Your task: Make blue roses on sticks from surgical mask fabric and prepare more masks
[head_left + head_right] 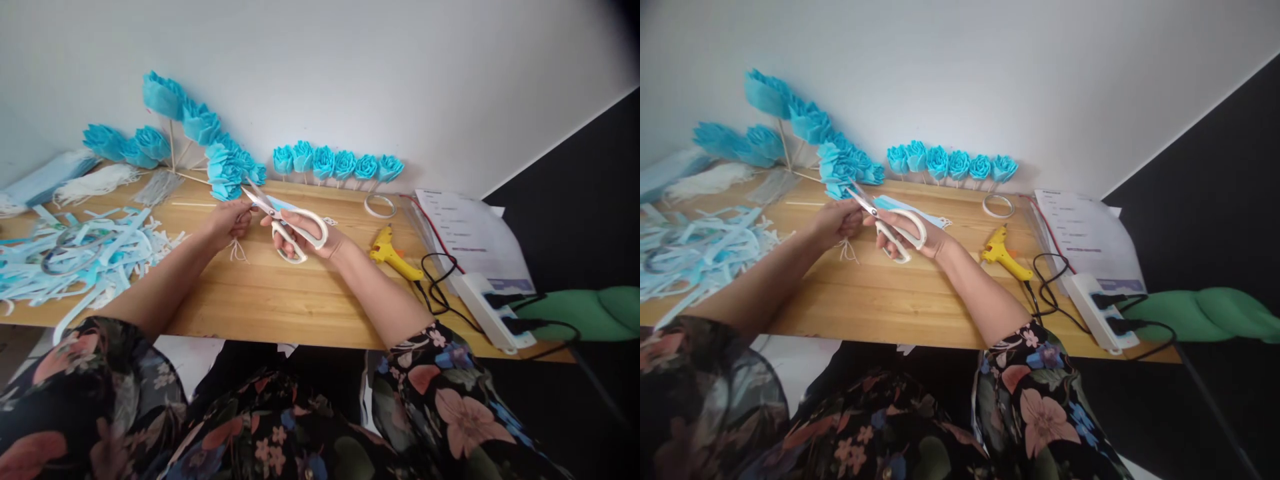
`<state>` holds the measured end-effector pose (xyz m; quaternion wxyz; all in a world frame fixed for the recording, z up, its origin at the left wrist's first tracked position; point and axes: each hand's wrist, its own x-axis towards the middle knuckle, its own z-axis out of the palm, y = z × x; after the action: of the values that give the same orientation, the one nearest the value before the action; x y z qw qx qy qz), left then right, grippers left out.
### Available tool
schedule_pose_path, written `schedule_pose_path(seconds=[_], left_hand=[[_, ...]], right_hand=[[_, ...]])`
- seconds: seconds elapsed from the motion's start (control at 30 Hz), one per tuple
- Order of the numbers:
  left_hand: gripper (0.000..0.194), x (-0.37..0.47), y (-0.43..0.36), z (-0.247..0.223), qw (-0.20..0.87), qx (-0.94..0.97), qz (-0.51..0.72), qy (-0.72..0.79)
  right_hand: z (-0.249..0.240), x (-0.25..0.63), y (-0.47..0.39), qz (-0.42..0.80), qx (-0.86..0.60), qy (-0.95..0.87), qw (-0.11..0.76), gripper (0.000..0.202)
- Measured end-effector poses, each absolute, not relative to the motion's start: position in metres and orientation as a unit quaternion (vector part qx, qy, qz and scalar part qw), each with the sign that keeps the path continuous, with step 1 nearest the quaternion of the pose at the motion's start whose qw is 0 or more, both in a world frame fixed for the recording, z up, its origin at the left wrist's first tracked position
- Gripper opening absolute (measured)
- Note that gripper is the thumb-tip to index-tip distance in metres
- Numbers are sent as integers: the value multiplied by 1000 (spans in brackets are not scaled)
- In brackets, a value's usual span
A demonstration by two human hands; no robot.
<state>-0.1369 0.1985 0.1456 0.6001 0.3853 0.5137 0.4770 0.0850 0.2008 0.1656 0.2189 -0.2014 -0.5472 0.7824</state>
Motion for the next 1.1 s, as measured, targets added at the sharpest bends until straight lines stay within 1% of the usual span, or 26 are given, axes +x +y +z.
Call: schedule_pose_path(seconds=[0.07, 0.23, 0.33, 0.43, 0.57, 0.63, 0.83, 0.97, 1.1], left_hand=[[21, -139, 199, 144, 617, 378, 497, 479], [14, -147, 196, 144, 650, 365, 507, 432], [18, -150, 193, 148, 663, 349, 514, 418], [23, -150, 191, 152, 673, 342, 516, 405], [16, -148, 187, 156, 675, 357, 509, 396], [15, -148, 186, 156, 673, 370, 510, 388], [20, -147, 182, 153, 665, 410, 504, 368], [28, -146, 180, 153, 659, 426, 505, 360], [32, -145, 179, 154, 662, 444, 495, 346]], right_hand=[[169, 85, 199, 763, -212, -575, 208, 56], [176, 89, 199, 732, -251, -598, 205, 54], [177, 92, 201, 727, -252, -612, 184, 53], [179, 92, 201, 702, -266, -641, 159, 47], [179, 89, 199, 649, -307, -679, 150, 36], [176, 87, 199, 641, -324, -680, 146, 32], [171, 83, 201, 640, -336, -672, 161, 30], [174, 84, 199, 646, -327, -670, 166, 30], [175, 86, 199, 658, -309, -668, 159, 35]])
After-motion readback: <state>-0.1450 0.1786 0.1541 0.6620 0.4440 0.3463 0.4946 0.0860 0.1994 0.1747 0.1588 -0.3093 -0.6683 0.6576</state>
